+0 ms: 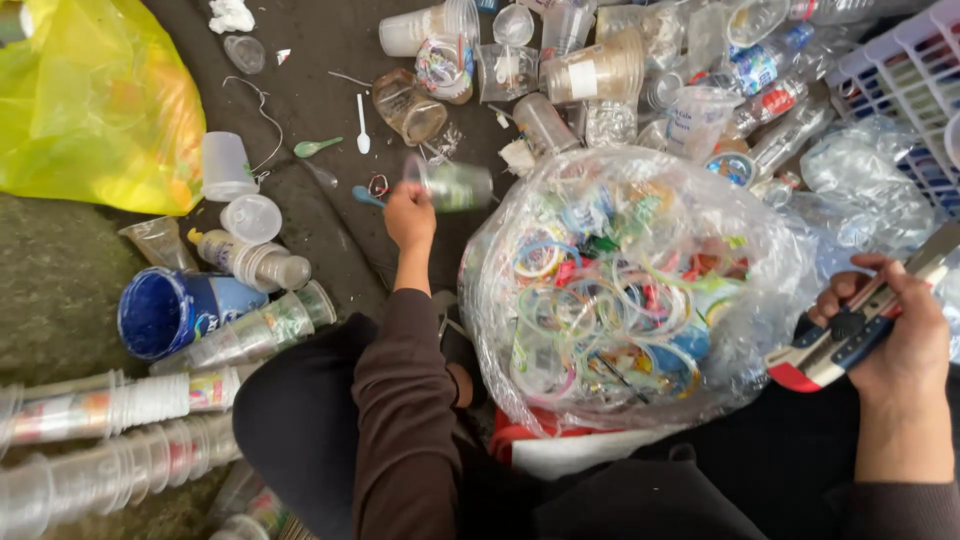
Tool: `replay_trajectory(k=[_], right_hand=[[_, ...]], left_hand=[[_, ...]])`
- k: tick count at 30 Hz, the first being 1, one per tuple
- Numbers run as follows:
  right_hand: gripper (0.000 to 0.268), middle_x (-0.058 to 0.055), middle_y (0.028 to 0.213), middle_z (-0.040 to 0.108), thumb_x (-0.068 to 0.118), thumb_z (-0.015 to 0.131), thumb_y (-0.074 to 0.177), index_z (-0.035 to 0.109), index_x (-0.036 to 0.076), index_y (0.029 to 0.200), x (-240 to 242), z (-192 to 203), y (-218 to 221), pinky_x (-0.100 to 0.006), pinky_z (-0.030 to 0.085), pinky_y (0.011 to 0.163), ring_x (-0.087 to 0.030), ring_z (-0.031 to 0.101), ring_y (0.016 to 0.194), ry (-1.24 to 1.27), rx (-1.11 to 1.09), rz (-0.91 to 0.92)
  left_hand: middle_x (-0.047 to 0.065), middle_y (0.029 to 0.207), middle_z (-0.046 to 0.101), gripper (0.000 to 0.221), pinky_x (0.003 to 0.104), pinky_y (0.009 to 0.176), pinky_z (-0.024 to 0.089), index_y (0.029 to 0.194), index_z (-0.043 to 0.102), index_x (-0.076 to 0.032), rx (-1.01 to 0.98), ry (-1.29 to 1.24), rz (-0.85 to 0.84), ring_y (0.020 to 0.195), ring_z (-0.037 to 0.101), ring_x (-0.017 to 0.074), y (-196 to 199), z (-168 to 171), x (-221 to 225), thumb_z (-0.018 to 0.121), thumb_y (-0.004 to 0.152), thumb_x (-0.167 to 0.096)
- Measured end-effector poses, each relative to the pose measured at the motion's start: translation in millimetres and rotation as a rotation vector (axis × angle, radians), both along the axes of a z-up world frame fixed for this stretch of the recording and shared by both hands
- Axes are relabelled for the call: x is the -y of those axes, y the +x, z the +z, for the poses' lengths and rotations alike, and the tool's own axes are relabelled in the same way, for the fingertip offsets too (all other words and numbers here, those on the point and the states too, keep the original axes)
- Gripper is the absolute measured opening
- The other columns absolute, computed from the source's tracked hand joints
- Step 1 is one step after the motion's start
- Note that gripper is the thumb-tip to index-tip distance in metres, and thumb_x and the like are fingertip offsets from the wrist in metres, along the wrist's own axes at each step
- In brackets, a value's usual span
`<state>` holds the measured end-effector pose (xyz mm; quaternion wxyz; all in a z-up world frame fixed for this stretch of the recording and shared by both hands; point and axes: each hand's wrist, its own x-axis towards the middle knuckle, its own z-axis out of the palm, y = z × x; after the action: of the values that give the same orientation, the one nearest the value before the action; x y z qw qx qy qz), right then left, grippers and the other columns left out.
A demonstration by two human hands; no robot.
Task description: Sorting plastic cups and using a utility knife to remove rings for recycling.
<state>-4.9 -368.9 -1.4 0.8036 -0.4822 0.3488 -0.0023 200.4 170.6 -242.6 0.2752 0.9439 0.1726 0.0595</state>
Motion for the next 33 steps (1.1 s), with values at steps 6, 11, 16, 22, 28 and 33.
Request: replay_trajectory(k=[6, 11, 16, 22, 28, 33], right_hand=[[0.013, 0.002, 0.088, 0.058, 0.018, 0.052, 0.107, 0.062, 0.015, 0.115, -24.8, 21.4, -8.1, -0.021, 0.049, 0.065, -0.009, 0.057, 0.070, -0.230, 0.059, -0.004], [0.025, -0.001, 0.083, 0.058, -0.001, 0.056, 0.098, 0.064, 0.007, 0.121, -77.5, 30.8, -28.0, -0.020, 0.044, 0.063, -0.009, 0.055, 0.068, -0.597, 0.118, 0.249], [0.087, -0.023, 0.125, 0.065, 0.017, 0.091, 0.069, 0.053, 0.000, 0.146, -118.2, 12.3, -35.7, -0.048, 0.043, 0.108, -0.031, 0.060, 0.118, -0.564, 0.540, 0.483], [0.081, -0.029, 0.120, 0.068, 0.003, 0.096, 0.055, 0.063, -0.006, 0.129, -112.6, -2.5, -58.5, -0.052, 0.045, 0.106, -0.038, 0.064, 0.116, -0.540, 0.405, 0.642], [0.088, -0.033, 0.119, 0.064, 0.012, 0.098, 0.058, 0.057, -0.006, 0.133, -139.9, 39.1, -60.8, -0.061, 0.042, 0.107, -0.049, 0.061, 0.114, -0.595, 0.413, 0.559], [0.084, -0.017, 0.115, 0.070, 0.023, 0.099, 0.057, 0.064, 0.012, 0.132, -135.8, 26.8, -60.9, -0.050, 0.047, 0.102, -0.034, 0.065, 0.113, -0.780, 0.330, 0.540]], left_hand=[[0.002, 0.076, 0.070, 0.011, 0.026, 0.064, 0.051, 0.094, 0.069, -0.003, 0.418, -0.378, -0.082, 0.065, 0.059, 0.0108, -28.3, 206.4, 51.6, 0.073, 0.090, -0.012], [0.006, 0.089, 0.075, 0.006, 0.024, 0.077, 0.057, 0.094, 0.064, 0.000, 0.297, -0.683, -0.365, 0.079, 0.069, 0.0114, -117.9, 303.0, 114.6, 0.065, 0.092, 0.005], [0.001, 0.078, 0.075, 0.014, 0.021, 0.080, 0.057, 0.094, 0.070, -0.008, -0.064, -0.916, -0.491, 0.078, 0.067, 0.0028, -203.4, 293.6, 134.8, 0.082, 0.087, -0.011], [0.011, 0.091, 0.080, 0.014, 0.022, 0.074, 0.060, 0.105, 0.074, -0.004, -0.093, -0.981, -0.504, 0.082, 0.072, 0.0075, -224.1, 276.5, 128.3, 0.072, 0.097, -0.014], [0.013, 0.086, 0.079, 0.015, 0.027, 0.070, 0.061, 0.104, 0.070, -0.003, 0.093, -0.864, -0.447, 0.079, 0.074, 0.0132, -229.5, 275.7, 142.9, 0.056, 0.104, -0.009], [0.019, 0.083, 0.077, 0.016, 0.029, 0.062, 0.060, 0.104, 0.069, 0.000, 0.073, -0.863, -0.366, 0.073, 0.071, 0.0153, -224.8, 271.3, 148.6, 0.054, 0.103, -0.008]])
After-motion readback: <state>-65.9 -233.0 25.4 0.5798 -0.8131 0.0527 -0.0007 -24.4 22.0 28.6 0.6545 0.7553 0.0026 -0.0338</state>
